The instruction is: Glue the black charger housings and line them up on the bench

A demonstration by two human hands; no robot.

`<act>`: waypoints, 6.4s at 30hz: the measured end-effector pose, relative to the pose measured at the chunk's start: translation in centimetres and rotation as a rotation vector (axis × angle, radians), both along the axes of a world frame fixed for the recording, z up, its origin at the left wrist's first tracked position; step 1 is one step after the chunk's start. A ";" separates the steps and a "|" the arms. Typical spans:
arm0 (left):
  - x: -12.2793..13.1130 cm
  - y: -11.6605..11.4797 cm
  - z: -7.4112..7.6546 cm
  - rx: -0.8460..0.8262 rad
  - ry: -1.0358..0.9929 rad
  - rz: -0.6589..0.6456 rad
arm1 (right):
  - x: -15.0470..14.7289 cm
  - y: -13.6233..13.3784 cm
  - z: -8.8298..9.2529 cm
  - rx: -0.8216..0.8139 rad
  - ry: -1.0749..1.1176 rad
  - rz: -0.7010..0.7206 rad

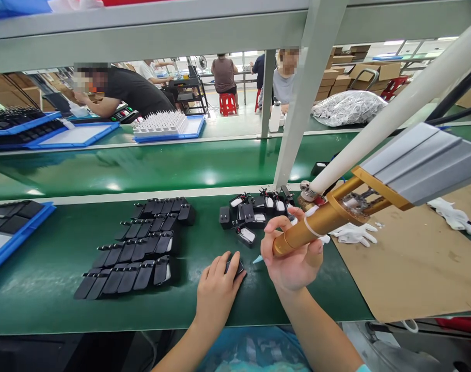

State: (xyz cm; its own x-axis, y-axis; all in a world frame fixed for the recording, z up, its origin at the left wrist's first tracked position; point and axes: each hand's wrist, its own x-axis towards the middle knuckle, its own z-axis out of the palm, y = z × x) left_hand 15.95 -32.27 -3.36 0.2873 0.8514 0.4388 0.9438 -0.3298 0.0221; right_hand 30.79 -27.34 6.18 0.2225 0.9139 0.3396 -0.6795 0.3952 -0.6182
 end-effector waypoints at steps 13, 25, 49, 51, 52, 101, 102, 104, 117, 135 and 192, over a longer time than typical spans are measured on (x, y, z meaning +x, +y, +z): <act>-0.8 0.6 1.0 -0.189 0.068 -0.099 | 0.0 0.1 0.0 -0.029 -0.009 -0.020; -2.1 0.5 1.8 -0.535 -0.414 -0.247 | -0.1 0.1 -0.2 0.013 0.010 -0.020; -2.3 1.1 1.8 -0.807 -1.453 0.086 | 0.3 0.6 -0.1 -0.020 -0.047 -0.075; -2.0 1.0 2.9 -0.938 -1.798 0.123 | 0.4 0.7 -0.1 -0.030 -0.041 -0.087; -1.9 1.0 3.4 -0.984 -1.920 0.129 | 0.4 0.7 -0.2 -0.036 -0.043 -0.092; -11.4 3.9 3.2 0.132 0.062 0.521 | 1.0 1.0 -0.6 -0.078 -0.053 -0.144; -11.1 4.5 3.4 0.107 0.083 0.522 | 1.0 1.1 -0.6 -0.077 -0.054 -0.149; -11.1 5.2 3.6 0.066 0.112 0.539 | 1.0 1.2 -0.7 -0.073 -0.057 -0.153; -13.8 8.1 5.0 -0.053 0.150 0.585 | 1.1 1.1 -0.8 -0.085 -0.054 -0.129; -16.6 12.4 5.8 -0.389 0.123 0.527 | 1.0 0.9 -1.0 -0.073 -0.039 -0.124; -9.6 4.4 8.1 -0.641 -1.189 -0.407 | 1.3 1.0 -0.6 -0.095 -0.066 -0.160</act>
